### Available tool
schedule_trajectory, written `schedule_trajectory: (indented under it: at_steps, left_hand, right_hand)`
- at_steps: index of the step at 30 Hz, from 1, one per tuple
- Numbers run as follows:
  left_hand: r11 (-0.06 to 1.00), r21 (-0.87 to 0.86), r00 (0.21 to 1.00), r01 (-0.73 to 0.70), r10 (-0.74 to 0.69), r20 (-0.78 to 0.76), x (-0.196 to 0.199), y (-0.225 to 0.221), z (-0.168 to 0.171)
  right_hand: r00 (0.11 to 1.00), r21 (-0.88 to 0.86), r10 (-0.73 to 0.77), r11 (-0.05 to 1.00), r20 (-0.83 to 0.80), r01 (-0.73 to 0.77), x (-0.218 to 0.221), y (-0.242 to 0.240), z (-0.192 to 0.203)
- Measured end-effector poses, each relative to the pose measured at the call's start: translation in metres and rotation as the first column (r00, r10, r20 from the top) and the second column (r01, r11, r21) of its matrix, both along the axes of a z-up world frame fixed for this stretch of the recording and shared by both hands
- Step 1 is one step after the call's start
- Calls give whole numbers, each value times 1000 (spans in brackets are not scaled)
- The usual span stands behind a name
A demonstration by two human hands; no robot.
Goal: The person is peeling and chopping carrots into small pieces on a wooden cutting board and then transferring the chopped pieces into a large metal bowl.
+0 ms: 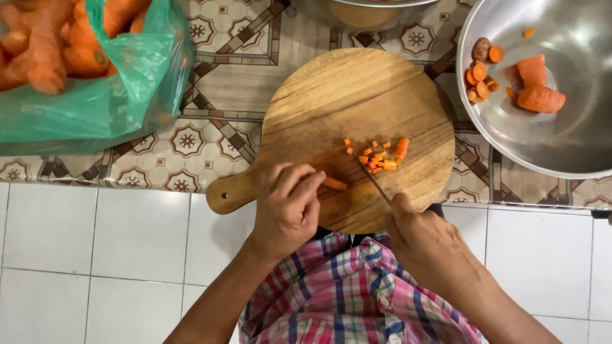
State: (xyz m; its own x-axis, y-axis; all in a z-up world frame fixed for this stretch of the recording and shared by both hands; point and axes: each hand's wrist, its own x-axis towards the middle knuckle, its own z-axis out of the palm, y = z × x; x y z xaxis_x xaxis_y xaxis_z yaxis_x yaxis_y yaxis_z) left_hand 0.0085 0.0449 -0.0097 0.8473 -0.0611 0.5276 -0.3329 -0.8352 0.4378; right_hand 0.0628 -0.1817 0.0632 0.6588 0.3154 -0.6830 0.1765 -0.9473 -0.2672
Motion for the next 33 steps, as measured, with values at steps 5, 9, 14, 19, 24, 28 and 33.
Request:
schedule_trajectory:
  at_steps: [5, 9, 14, 19, 24, 28, 33]
  left_hand:
    - [998, -38, 999, -51, 51, 12, 5, 4, 5]
    - [1000, 0, 999, -6, 6, -50, 7, 3, 1]
    - [998, 63, 1000, -13, 13, 7, 14, -3, -4]
    - [996, -1, 994, -90, 90, -55, 16, -14, 3]
    - [967, 72, 966, -245, 249, -65, 22, -14, 2]
    - [982, 30, 980, -185, 186, -67, 20, -16, -6]
    - [986, 39, 985, -165, 162, 58, 14, -35, -6]
  right_hand:
    - [1000, -48, 9, 999, 18, -8, -6, 6, 7]
    - [1000, -79, -29, 996, 6, 30, -7, 2, 3]
    - [998, -56, -40, 998, 40, 43, -4, -2, 2]
    - [997, -61, -69, 996, 36, 71, -3, -1, 6]
    - [996, -53, -94, 994, -2, 94, -5, 0, 5]
    - [996, -49, -85, 995, 1, 85, -7, -1, 1]
    - [996, -60, -85, 995, -6, 84, -15, 4, -3]
